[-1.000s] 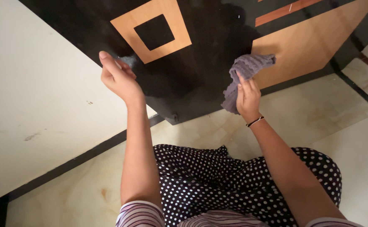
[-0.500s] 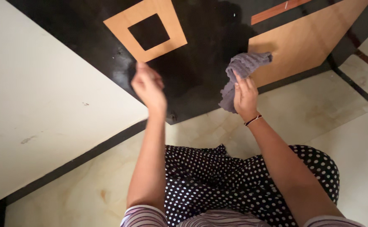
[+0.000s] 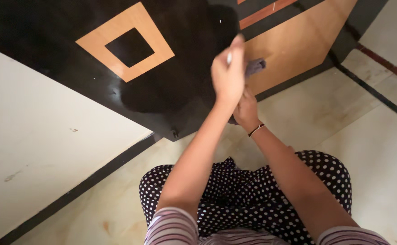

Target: The person sprays a cleaning solution onto a dark wooden door and wipes the surface with a cloth. They systematically clean the door from top to bottom, including the handle and decorative panels.

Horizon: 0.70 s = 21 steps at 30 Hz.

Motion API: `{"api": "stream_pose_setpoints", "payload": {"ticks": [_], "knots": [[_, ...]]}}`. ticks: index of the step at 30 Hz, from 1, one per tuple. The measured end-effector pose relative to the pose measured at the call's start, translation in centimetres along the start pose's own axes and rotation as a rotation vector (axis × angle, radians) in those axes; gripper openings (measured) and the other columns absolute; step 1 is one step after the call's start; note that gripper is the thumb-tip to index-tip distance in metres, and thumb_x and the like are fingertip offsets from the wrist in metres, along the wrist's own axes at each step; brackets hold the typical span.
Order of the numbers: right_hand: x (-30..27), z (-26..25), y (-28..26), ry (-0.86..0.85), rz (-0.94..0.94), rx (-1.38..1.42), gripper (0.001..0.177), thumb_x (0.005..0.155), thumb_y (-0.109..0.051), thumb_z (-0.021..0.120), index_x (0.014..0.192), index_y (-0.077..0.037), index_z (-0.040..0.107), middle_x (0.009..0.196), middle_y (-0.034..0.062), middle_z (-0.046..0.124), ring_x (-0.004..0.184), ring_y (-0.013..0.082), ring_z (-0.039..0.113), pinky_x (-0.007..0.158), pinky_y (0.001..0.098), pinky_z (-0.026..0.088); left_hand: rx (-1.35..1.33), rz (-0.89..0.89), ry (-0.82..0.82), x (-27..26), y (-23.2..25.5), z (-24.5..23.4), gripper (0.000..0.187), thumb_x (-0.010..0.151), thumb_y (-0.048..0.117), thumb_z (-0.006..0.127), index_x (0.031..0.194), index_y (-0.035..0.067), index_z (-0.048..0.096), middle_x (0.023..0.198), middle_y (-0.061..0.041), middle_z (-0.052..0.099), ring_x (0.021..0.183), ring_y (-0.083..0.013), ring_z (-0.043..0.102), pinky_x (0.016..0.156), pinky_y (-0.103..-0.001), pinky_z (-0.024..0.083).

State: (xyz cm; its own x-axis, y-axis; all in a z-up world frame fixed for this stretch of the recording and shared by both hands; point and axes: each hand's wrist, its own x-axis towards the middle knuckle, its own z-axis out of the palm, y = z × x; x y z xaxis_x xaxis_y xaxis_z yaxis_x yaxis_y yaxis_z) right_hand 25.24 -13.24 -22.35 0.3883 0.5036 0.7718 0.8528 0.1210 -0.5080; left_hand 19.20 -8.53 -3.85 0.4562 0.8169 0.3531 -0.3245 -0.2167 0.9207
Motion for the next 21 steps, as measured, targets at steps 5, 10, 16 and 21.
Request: {"api": "stream_pose_setpoints", "payload": {"ticks": [5, 10, 16, 21], "knots": [[0.8, -0.2, -0.4, -0.055, 0.114, -0.001, 0.03, 0.089, -0.025, 0.073, 0.11, -0.004, 0.071, 0.108, 0.0189, 0.073, 0.103, 0.0394, 0.068, 0.087, 0.0456, 0.055, 0.435, 0.083, 0.078, 4.0, 1.5, 5.3, 0.061, 0.087, 0.066, 0.052, 0.084, 0.01, 0.075, 0.064, -0.014, 0.071, 0.071, -0.032, 0.074, 0.071, -0.041, 0.056], [1.6, -1.4, -1.1, -0.046, 0.095, 0.051, 0.033, 0.09, -0.024, 0.071, 0.115, -0.002, 0.07, 0.114, 0.0192, 0.072, 0.107, 0.0401, 0.066, 0.091, 0.0456, 0.054, 0.634, 0.228, 0.115, 5.5, 1.2, 7.6, 0.055, 0.089, 0.062, 0.053, 0.084, 0.012, 0.074, 0.076, -0.018, 0.074, 0.082, -0.041, 0.073, 0.076, -0.047, 0.057], [2.1, -1.3, -1.0, 0.012, 0.07, 0.049, 0.033, 0.092, -0.022, 0.07, 0.117, -0.001, 0.069, 0.116, 0.0207, 0.071, 0.109, 0.0418, 0.065, 0.092, 0.0461, 0.055, 0.58, 0.265, 0.089, 5.2, 2.4, 7.9, 0.057, 0.092, 0.061, 0.052, 0.076, 0.009, 0.066, 0.07, -0.015, 0.071, 0.075, -0.0398, 0.071, 0.072, -0.047, 0.056], [1.6, -1.2, 0.9, -0.014, 0.215, 0.007, 0.026, 0.097, -0.018, 0.065, 0.118, -0.004, 0.069, 0.116, 0.0193, 0.07, 0.11, 0.0413, 0.066, 0.094, 0.046, 0.055, 0.525, 0.264, 0.039, 0.8, 0.5, 3.2, 0.048, 0.092, 0.053, 0.062, 0.079, 0.007, 0.065, 0.07, -0.016, 0.067, 0.07, -0.0387, 0.068, 0.066, -0.042, 0.054]]}}
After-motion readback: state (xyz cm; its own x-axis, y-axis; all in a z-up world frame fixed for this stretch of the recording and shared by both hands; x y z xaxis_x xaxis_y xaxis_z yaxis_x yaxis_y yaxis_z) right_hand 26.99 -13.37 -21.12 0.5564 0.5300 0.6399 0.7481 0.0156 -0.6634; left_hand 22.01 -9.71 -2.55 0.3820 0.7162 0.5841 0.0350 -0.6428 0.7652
